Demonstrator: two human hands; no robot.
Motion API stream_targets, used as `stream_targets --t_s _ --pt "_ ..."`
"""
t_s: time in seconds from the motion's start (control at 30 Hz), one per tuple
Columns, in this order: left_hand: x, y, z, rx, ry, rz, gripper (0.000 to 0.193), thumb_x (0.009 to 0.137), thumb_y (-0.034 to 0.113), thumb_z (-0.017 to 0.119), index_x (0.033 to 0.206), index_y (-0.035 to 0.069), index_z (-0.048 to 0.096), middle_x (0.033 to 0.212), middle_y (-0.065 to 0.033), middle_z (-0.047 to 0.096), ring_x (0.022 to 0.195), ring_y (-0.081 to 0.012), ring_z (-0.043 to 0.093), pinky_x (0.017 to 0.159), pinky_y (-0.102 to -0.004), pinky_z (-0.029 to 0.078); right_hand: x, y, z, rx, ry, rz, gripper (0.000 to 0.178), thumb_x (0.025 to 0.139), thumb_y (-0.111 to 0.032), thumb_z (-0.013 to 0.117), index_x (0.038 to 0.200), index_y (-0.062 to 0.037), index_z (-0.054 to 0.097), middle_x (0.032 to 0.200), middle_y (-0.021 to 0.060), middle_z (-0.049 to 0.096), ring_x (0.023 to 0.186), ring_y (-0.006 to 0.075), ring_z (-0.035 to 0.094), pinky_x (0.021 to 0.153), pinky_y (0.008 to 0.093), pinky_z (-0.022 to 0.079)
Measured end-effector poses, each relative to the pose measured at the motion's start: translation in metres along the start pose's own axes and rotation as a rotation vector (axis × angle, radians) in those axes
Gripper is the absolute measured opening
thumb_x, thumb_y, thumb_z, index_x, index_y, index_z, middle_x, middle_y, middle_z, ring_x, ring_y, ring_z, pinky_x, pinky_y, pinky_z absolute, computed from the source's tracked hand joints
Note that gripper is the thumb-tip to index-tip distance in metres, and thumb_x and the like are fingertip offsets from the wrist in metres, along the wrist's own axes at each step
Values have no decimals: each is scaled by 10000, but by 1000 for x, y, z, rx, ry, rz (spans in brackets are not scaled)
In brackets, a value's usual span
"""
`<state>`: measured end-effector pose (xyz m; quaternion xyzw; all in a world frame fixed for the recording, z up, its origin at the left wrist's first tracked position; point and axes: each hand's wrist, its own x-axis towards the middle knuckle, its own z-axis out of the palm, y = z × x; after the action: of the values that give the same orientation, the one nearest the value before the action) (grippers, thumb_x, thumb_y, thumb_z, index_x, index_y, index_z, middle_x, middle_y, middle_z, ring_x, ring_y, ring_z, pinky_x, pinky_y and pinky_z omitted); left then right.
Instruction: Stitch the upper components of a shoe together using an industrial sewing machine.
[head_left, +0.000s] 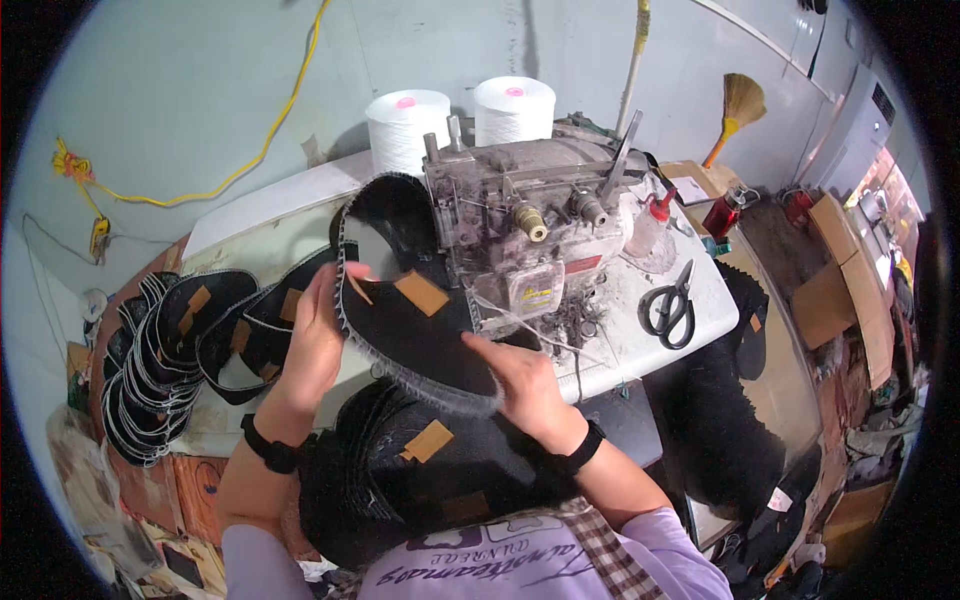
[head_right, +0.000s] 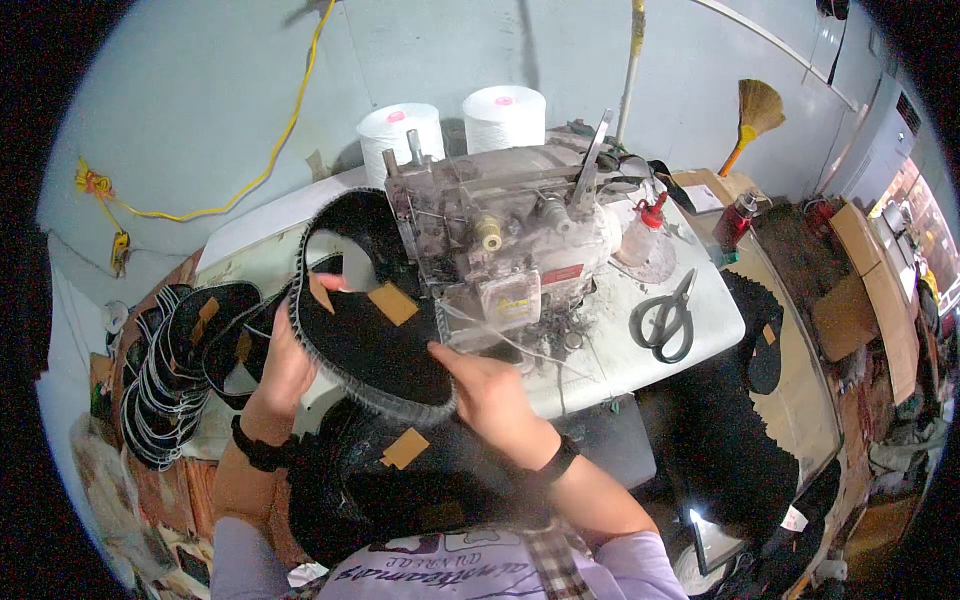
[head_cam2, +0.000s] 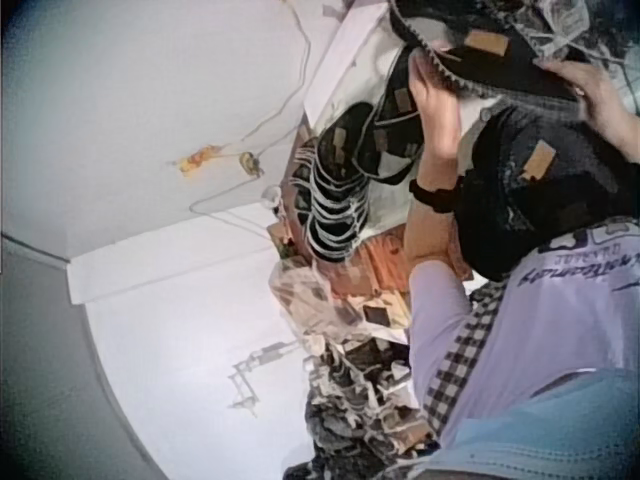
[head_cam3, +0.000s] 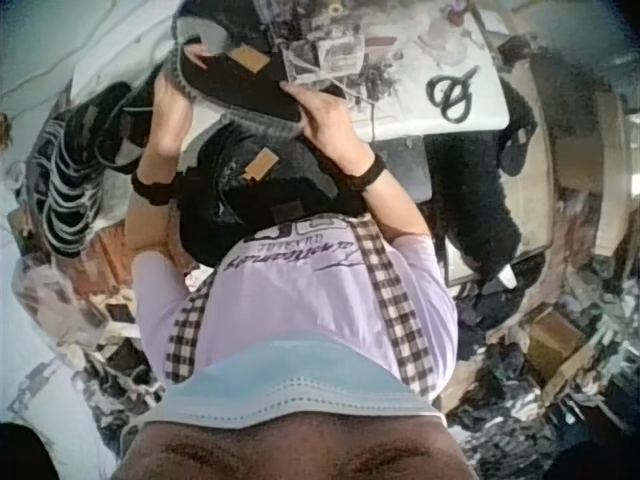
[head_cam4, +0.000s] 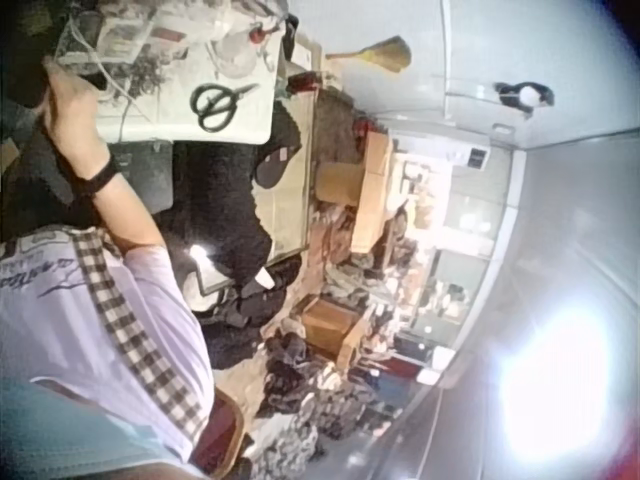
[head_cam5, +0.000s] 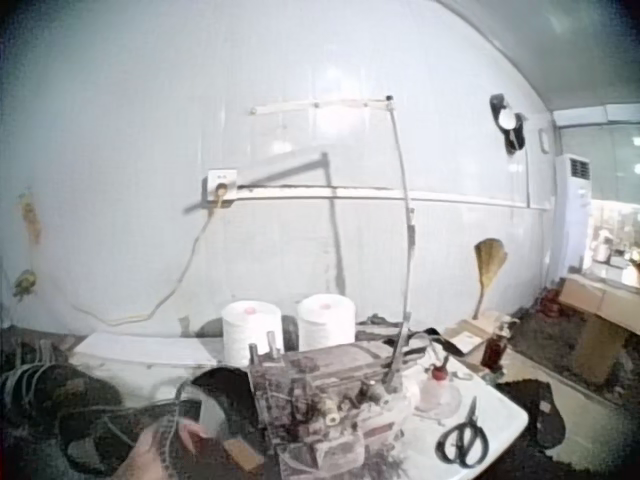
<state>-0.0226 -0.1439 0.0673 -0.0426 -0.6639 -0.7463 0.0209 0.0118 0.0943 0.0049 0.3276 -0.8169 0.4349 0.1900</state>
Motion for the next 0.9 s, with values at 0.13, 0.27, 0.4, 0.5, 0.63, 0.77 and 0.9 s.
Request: stream_targets --t_s 0.13,0.27,0.4,0.5,0.63,0.77,0.9 --pt "13 5 -5 -319 66 -76 320 977 314 411 1073 36 537 960 -50 612 882 -131 586 781 -272 475 4 1 1 -62 6 -73 423 719 47 596 1135 -28 580 742 139 612 636 289 598 587 369 474" --pt "23 13 -21 -368 147 -6 174 929 205 525 1062 92 516 1019 -64 593 934 -171 591 802 -343 494 16 1 5 -148 77 -45 369 742 15 612 1107 -41 598 664 114 577 582 272 577 546 374 453" --pt "8 34 -51 -156 146 -66 144 894 85 538 1025 27 523 966 -83 606 828 -224 630 672 -345 560 27 -1 8 -224 77 -23 343 744 -24 618 1086 -52 611 620 100 555 554 261 571 516 374 441" --pt "-25 47 -52 179 110 -235 198 880 51 539 1062 -27 537 923 -105 633 734 -215 653 590 -299 566 31 0 4 -253 57 -27 331 750 -34 605 1080 -57 615 620 99 562 555 264 573 511 375 446" --pt "-68 42 -16 296 -108 -291 246 864 53 565 1085 -54 550 912 -124 648 712 -212 662 608 -297 567 30 3 -3 -148 -13 -56 292 790 -19 581 1079 -51 613 671 99 605 591 232 613 529 342 478" --pt "-80 21 15 344 -177 -237 219 833 81 614 1009 -47 594 927 -125 656 754 -209 653 641 -301 541 16 -3 -5 117 42 167 156 839 -6 579 993 -7 605 835 125 645 700 178 654 616 285 506" --pt "-40 -5 17 960 -167 532 250 795 172 677 986 21 624 936 -142 633 868 -334 589 788 -396 458 -3 -13 -2 11 -178 109 283 723 -156 730 943 -20 612 834 122 619 780 297 606 709 362 487"
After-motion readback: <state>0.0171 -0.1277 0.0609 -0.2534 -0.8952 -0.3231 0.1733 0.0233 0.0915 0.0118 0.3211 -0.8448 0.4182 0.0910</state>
